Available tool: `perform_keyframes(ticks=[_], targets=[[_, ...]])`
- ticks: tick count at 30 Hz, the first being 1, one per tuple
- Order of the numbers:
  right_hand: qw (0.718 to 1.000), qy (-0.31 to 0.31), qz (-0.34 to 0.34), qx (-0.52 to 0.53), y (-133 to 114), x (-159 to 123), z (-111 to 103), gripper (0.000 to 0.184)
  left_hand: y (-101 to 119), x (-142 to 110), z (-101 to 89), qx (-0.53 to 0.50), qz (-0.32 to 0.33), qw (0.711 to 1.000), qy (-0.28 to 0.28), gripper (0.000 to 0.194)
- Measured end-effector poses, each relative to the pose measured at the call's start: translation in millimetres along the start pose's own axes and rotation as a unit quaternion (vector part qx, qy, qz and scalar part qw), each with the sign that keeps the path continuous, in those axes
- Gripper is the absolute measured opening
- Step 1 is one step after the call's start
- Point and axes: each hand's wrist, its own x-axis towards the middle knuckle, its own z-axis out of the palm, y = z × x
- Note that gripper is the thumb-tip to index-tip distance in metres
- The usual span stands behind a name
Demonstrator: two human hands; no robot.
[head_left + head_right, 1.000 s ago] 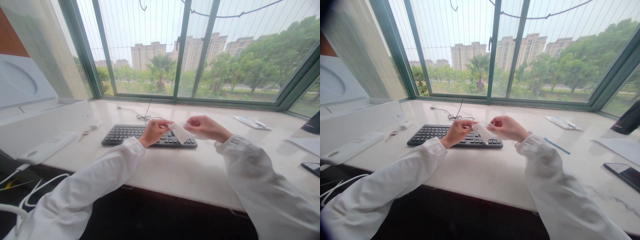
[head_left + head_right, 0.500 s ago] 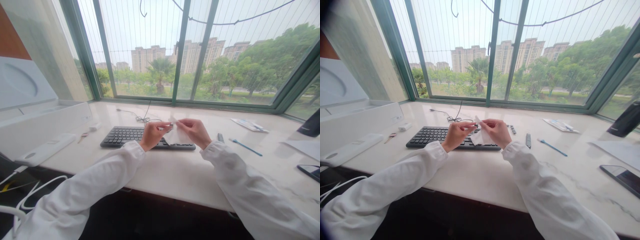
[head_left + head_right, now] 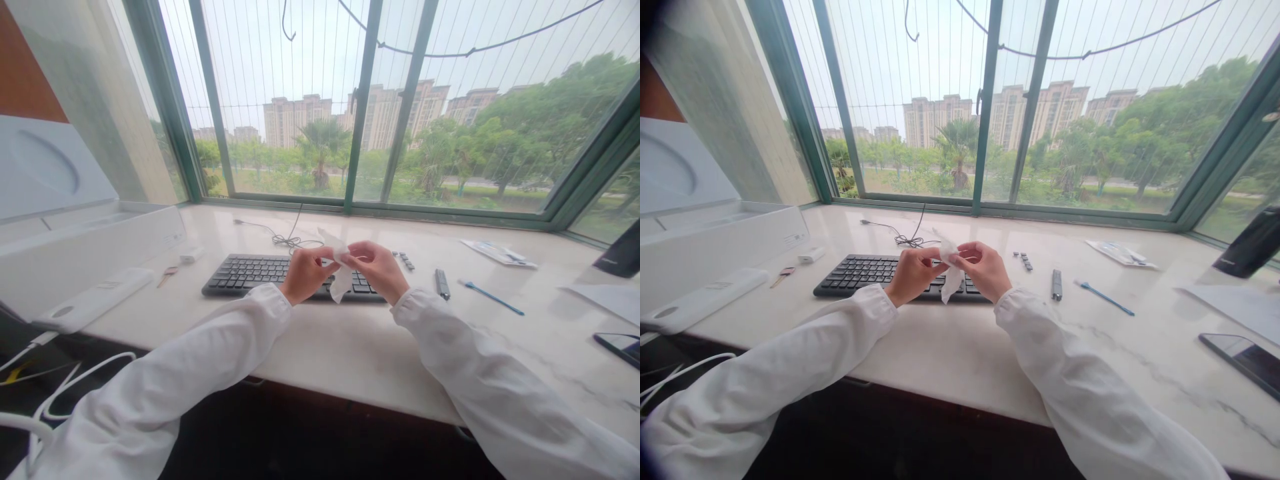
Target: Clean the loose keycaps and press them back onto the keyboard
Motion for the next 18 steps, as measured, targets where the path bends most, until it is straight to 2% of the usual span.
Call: perform_keyframes(ticks=[7, 14, 18], targets=[[0.999, -0.015, 0.017, 0.032, -3.0, 0.3, -2.3, 0.049, 2.3, -1.2, -4.1, 0.043, 0.043, 0.998, -0.002, 0.02], [0.996, -0.045, 0.013, 0.07, -1.1, 3.7, -3.1, 0.048, -1.2, -0.4, 0.7, 0.012, -0.001, 1.0, 0.003, 0.023], [0.993, -0.087, 0.02, 0.071, -2.2, 3.0, -5.3, 0.045, 4.3, -0.7, -1.1, 0.016, 0.018, 1.0, -0.017, 0.024]])
